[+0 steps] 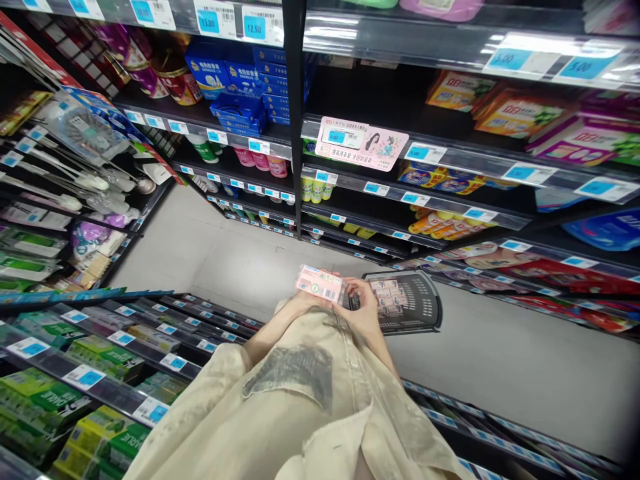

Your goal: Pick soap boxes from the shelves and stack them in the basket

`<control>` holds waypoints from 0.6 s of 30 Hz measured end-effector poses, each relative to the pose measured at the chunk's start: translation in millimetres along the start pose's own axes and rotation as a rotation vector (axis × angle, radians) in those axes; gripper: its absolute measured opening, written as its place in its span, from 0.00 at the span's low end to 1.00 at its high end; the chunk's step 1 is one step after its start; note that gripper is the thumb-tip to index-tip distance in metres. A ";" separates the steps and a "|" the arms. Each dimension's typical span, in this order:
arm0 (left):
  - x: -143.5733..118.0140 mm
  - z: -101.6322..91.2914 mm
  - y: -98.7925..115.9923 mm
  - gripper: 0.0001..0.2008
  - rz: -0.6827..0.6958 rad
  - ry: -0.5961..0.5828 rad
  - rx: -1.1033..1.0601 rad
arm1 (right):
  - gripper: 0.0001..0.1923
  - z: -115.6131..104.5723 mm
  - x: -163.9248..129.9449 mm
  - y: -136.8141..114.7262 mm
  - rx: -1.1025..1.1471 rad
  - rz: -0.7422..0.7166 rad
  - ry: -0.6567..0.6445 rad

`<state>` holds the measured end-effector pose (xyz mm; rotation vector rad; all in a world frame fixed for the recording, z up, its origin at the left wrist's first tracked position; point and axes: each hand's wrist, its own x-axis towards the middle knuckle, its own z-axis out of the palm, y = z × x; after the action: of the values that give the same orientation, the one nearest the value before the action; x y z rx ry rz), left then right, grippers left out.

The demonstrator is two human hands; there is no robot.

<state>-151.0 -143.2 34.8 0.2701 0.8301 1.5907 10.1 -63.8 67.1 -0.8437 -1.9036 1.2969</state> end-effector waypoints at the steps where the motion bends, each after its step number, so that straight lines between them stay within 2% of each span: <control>1: 0.0 0.7 0.6 0.46 -0.008 0.005 0.007 | 0.27 -0.1 -0.2 0.4 -0.005 0.003 -0.002; 7: -0.6 7.0 5.4 0.51 -0.037 0.012 0.021 | 0.28 -1.1 0.2 1.1 -0.020 0.005 -0.009; 14: -1.5 4.7 4.0 0.45 -0.016 -0.039 0.032 | 0.27 -1.7 1.1 -1.1 0.023 -0.015 -0.012; 18: -1.9 4.8 4.3 0.47 -0.035 -0.016 0.040 | 0.27 -0.7 1.1 -2.8 0.013 -0.004 -0.010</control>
<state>-151.0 -143.1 41.5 0.2945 0.8509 1.5389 9.7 -63.4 70.1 -0.8288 -1.9017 1.3116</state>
